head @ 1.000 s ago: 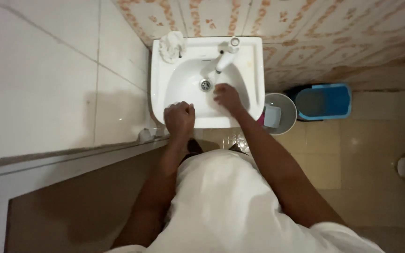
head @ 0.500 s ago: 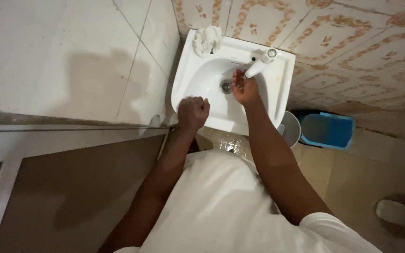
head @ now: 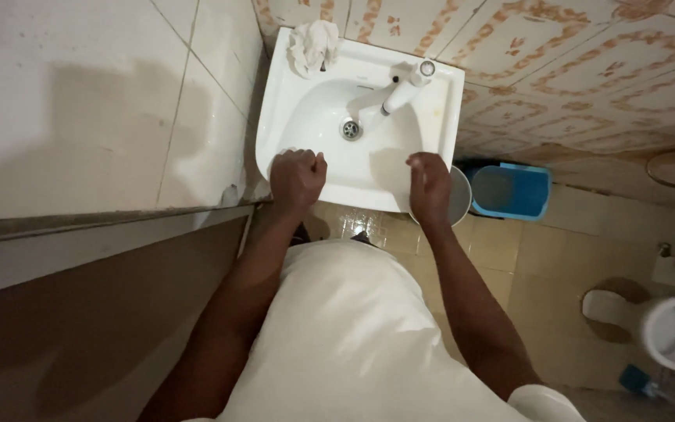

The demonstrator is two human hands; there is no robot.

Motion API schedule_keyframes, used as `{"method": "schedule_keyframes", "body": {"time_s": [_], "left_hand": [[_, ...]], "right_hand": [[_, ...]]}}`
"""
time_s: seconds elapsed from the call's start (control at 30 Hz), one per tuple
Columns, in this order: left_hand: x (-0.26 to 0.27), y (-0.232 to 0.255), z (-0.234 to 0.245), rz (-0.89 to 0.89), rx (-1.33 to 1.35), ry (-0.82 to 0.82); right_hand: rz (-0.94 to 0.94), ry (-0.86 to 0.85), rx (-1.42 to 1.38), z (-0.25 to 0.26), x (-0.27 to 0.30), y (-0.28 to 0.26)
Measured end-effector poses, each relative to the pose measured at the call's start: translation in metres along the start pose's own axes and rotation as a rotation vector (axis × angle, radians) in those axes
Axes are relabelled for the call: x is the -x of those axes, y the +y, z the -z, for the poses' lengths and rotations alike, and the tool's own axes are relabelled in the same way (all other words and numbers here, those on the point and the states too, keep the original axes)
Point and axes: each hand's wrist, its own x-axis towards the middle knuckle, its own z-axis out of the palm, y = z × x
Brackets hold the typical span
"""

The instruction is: Cleaning a bathroom sink and faucet using a rag.

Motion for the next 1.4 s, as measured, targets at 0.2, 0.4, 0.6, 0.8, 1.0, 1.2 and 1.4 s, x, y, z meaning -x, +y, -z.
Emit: {"method": "schedule_keyframes", "body": {"time_s": [0.2, 0.4, 0.6, 0.8, 1.0, 1.2, 1.4], "left_hand": [[-0.003, 0.008, 0.007, 0.063, -0.003, -0.096], [0.001, 0.005, 0.002, -0.010, -0.105, 0.005], [-0.004, 0.011, 0.024, -0.033, -0.164, 0.167], [0.002, 0.002, 0.015, 0.143, -0.096, 0.073], [0.004, 0.001, 0.015, 0.216, -0.103, 0.052], [0.005, -0.010, 0.010, 0.290, -0.002, 0.133], [0.006, -0.024, 0.004, 0.264, -0.071, 0.061]], "right_hand": [[0.468, -0.216, 0.946, 0.015, -0.001, -0.014], [0.269, -0.217, 1.083, -0.003, -0.094, -0.009], [0.172, 0.344, 0.453, -0.050, -0.146, 0.009], [0.512, 0.131, 0.644, -0.130, -0.132, -0.068], [0.499, -0.173, 0.424, -0.226, -0.166, -0.049], [0.541, -0.445, 0.582, -0.232, -0.103, -0.050], [-0.153, -0.399, 0.451, -0.180, -0.103, -0.025]]}}
